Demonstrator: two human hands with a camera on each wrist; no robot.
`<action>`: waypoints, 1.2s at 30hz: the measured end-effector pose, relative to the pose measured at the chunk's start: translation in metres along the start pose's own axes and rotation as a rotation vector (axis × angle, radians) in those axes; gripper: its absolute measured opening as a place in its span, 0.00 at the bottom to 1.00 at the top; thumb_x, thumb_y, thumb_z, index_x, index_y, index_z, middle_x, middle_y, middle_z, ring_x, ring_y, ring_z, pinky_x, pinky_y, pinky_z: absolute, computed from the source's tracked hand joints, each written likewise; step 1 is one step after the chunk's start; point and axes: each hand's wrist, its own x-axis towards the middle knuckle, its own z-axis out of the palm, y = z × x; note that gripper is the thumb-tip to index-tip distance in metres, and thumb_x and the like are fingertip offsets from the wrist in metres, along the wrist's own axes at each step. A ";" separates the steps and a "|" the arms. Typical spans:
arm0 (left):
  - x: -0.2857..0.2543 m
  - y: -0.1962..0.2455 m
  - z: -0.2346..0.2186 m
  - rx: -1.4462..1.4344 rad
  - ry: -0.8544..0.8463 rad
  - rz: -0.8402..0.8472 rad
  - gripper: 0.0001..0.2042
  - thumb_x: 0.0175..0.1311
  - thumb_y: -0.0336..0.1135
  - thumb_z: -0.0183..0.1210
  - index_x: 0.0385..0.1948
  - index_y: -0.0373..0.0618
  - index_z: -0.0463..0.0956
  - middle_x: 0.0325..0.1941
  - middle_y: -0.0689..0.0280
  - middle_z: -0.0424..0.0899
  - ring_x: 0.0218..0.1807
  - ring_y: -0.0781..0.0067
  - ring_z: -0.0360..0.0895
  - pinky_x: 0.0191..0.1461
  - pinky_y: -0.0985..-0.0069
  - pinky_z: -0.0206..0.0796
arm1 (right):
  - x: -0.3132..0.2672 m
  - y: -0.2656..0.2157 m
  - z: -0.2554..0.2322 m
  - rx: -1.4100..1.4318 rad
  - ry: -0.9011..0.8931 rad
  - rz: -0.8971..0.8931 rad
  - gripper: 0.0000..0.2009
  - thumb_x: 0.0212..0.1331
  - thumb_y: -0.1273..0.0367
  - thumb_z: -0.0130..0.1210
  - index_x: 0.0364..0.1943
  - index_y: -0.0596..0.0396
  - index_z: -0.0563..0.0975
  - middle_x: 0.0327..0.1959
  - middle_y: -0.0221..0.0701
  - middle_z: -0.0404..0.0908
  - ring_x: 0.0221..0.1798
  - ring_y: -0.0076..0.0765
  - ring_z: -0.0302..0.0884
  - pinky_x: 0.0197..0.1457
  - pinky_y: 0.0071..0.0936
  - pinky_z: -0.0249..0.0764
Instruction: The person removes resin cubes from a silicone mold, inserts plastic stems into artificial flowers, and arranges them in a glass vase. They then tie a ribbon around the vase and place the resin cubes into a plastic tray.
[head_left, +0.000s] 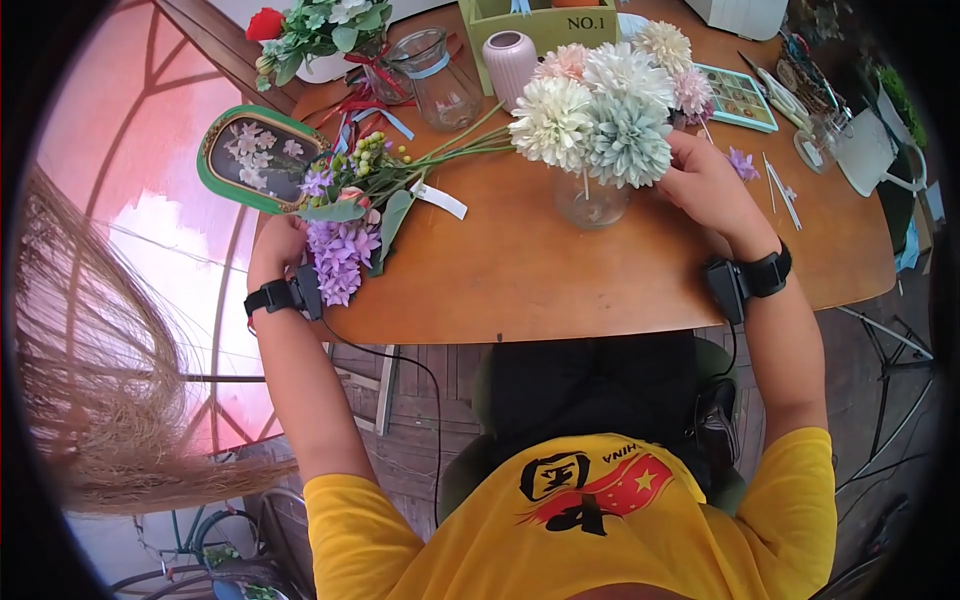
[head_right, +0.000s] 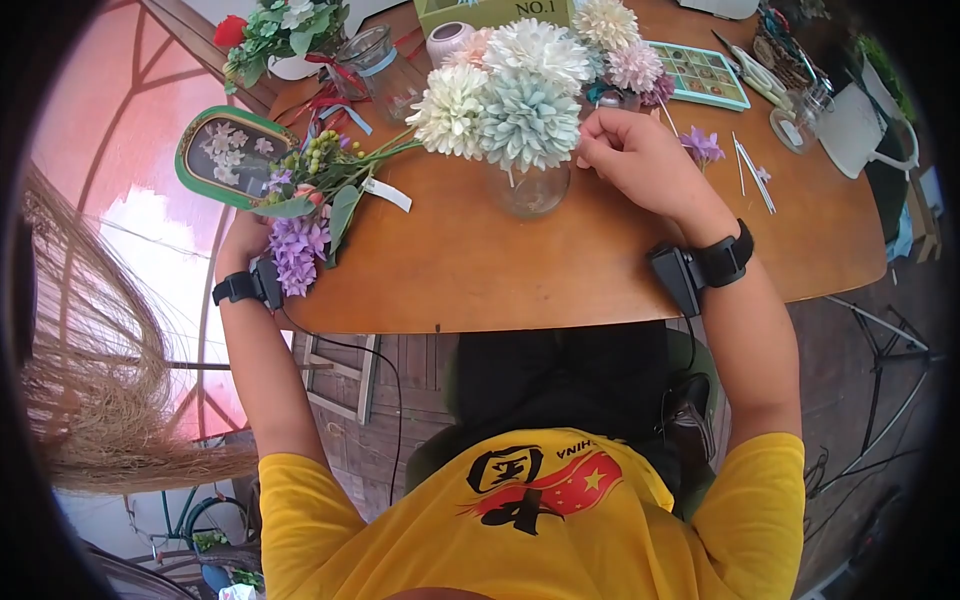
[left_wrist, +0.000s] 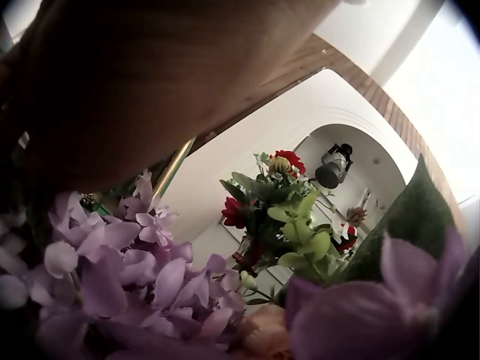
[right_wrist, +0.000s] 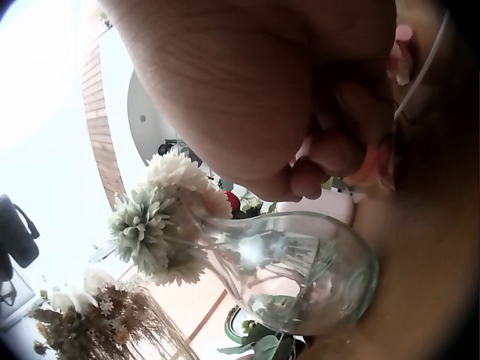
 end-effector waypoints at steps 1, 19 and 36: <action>-0.002 0.007 -0.008 0.029 0.028 0.017 0.08 0.64 0.32 0.58 0.28 0.37 0.82 0.23 0.56 0.84 0.28 0.63 0.83 0.34 0.66 0.72 | 0.000 -0.002 0.000 -0.008 0.001 0.001 0.08 0.70 0.68 0.57 0.36 0.59 0.79 0.29 0.24 0.83 0.32 0.16 0.76 0.37 0.20 0.73; -0.112 0.196 -0.156 0.036 0.571 0.191 0.18 0.73 0.45 0.61 0.50 0.39 0.86 0.32 0.62 0.87 0.35 0.76 0.80 0.43 0.75 0.72 | -0.001 -0.002 -0.004 0.075 0.013 -0.015 0.09 0.72 0.66 0.58 0.37 0.58 0.79 0.30 0.24 0.83 0.34 0.15 0.77 0.40 0.19 0.74; -0.167 0.286 -0.162 -0.653 0.470 0.800 0.13 0.78 0.34 0.53 0.50 0.33 0.82 0.41 0.61 0.87 0.37 0.83 0.75 0.43 0.82 0.64 | -0.007 -0.017 -0.004 0.457 0.067 -0.045 0.10 0.74 0.65 0.58 0.38 0.57 0.78 0.25 0.20 0.77 0.30 0.14 0.74 0.34 0.18 0.69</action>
